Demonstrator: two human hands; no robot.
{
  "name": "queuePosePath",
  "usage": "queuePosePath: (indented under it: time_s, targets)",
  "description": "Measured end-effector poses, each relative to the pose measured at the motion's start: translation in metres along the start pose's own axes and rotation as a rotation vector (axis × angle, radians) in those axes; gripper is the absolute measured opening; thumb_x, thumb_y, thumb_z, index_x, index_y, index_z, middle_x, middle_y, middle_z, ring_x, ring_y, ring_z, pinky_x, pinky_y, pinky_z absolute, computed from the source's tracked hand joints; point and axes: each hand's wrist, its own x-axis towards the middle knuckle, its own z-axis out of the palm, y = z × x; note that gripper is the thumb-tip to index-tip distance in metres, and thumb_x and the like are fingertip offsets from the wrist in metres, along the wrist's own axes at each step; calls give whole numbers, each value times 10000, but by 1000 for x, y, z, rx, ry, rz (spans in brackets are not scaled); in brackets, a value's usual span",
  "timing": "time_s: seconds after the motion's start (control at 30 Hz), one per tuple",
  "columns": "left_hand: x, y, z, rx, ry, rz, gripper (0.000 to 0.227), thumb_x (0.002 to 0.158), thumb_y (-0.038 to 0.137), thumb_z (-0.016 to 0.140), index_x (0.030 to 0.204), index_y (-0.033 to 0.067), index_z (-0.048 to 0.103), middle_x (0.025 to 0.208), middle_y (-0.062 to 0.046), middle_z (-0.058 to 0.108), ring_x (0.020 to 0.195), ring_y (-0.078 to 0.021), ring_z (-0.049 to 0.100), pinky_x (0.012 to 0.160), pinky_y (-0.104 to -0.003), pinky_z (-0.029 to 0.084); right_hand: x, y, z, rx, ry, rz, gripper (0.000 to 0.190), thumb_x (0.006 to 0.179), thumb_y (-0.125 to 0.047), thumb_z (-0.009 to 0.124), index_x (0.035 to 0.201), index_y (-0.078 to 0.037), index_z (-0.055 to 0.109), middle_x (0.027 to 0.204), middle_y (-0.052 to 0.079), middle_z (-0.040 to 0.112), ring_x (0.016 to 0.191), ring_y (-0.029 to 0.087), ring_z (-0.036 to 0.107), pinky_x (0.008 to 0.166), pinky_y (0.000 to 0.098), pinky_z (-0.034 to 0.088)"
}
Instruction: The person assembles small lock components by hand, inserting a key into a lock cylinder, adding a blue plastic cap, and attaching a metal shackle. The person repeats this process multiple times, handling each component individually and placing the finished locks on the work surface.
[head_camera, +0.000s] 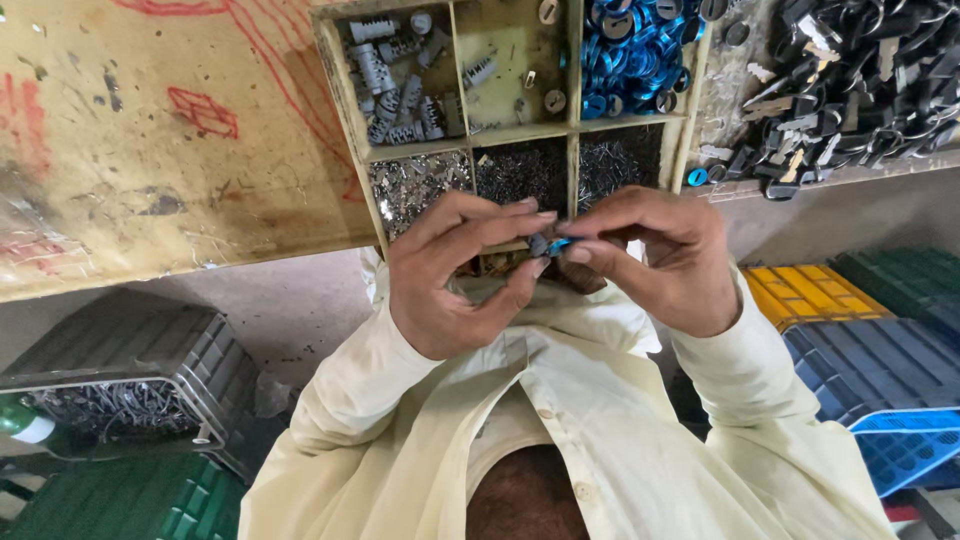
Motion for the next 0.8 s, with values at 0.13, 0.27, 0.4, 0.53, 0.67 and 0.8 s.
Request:
queuePosePath:
  time_s: [0.13, 0.27, 0.4, 0.53, 0.67, 0.8]
  targets:
    - [-3, -1, -5, 75, -60, 50, 387, 882, 49, 859, 1241, 116, 733, 1167, -71, 680, 1091, -189, 740, 931, -280, 632, 0, 5, -4, -62, -18, 43, 186, 906, 6, 798, 1028, -15, 660, 970, 69, 728, 799, 102, 690, 693, 234, 551]
    - [-6, -6, -16, -42, -219, 80, 390, 839, 140, 917, 1198, 142, 767, 996, -40, 694, 865, -125, 713, 757, -259, 607, 2, 8, -14, -93, -295, 11, 172, 877, -18, 810, 968, -45, 667, 974, 46, 740, 868, 111, 698, 741, 257, 565]
    - [-14, -5, -16, -116, -260, 63, 365, 819, 177, 921, 1149, 148, 768, 881, -16, 686, 739, -102, 690, 663, -257, 573, 5, 9, -7, 268, -447, 145, 169, 938, -32, 789, 984, -72, 631, 1035, 19, 666, 962, 102, 659, 822, 269, 559]
    - [-11, -12, 5, -295, -233, -151, 297, 886, 130, 867, 1169, 134, 776, 992, -30, 690, 843, -140, 719, 763, -278, 605, 15, -4, -12, 76, -305, -15, 168, 918, -22, 792, 992, -56, 645, 992, 31, 650, 912, 134, 650, 769, 300, 533]
    - [-5, -13, 19, -286, -172, -138, 299, 884, 126, 847, 1170, 138, 763, 1083, -45, 682, 925, -150, 745, 810, -288, 627, 24, -24, -59, -1167, 360, -487, 169, 977, 39, 744, 1085, -84, 702, 1039, 82, 667, 953, 282, 680, 770, 428, 570]
    - [0, -7, 14, -243, -216, 29, 302, 899, 91, 823, 1187, 131, 741, 1203, -100, 656, 1093, -208, 720, 952, -333, 615, 34, -22, -85, -1633, 602, -407, 338, 884, -2, 796, 1205, -76, 721, 1075, 152, 638, 993, 355, 645, 757, 448, 538]
